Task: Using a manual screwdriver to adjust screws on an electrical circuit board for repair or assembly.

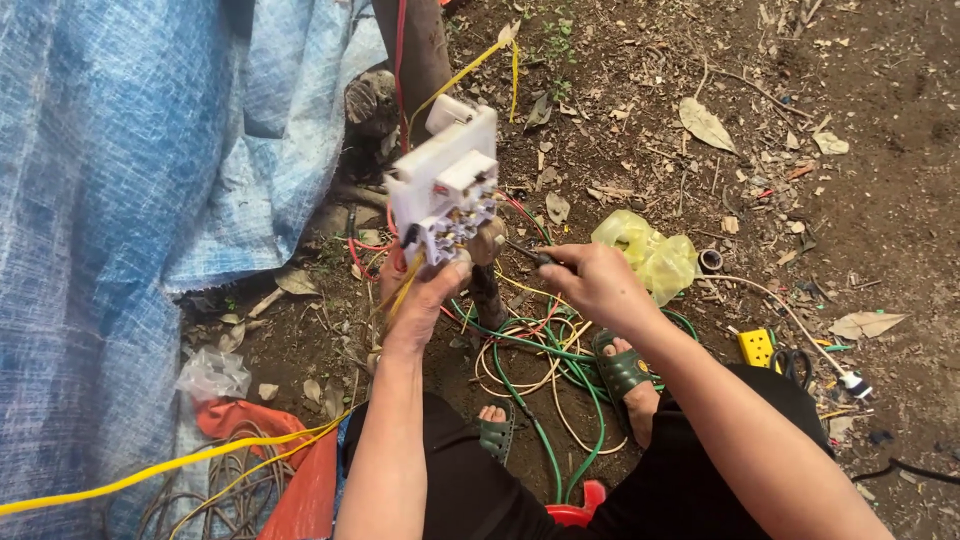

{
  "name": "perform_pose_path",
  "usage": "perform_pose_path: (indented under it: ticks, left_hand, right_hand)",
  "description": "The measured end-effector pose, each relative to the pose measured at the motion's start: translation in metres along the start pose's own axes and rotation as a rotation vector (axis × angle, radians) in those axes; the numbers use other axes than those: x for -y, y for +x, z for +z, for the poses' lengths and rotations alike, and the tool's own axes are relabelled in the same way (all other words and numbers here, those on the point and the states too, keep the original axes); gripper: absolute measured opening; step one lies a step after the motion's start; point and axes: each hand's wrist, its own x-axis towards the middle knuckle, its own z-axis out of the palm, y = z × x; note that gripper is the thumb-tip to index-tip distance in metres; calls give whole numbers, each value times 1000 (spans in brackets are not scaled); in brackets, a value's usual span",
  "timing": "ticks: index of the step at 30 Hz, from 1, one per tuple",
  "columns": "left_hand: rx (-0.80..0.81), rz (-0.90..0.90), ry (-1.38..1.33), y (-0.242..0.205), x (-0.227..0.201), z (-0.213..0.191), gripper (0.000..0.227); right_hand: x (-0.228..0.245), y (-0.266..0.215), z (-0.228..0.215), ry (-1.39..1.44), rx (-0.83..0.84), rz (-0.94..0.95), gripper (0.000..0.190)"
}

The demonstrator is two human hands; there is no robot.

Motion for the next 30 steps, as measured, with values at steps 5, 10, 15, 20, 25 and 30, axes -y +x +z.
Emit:
perform_pose_path:
  ticks: [5, 10, 15, 20, 25, 30]
  left_hand:
    - [-1, 49, -63, 4, -14, -1, 43]
    - [98, 116, -11, -4, -15, 0, 46]
    - [126, 77, 12, -1, 16, -17, 48]
    - [92, 127, -54, -5, -1, -1, 52]
    - [43, -60, -413, -1, -8, -13, 34]
    - [104, -124, -434, 0, -26, -5, 29]
  right_hand:
    - [-26, -4, 20, -331, -312, -361, 53]
    - [-22, -13, 23, -649, -423, -457, 39]
    - [7, -14, 0, -54, -33, -24, 37]
    - [27, -26, -24, 1, 8, 32, 40]
    - [15, -36, -48, 16, -251, -144, 48]
    - [8, -33, -47, 125, -240, -141, 47]
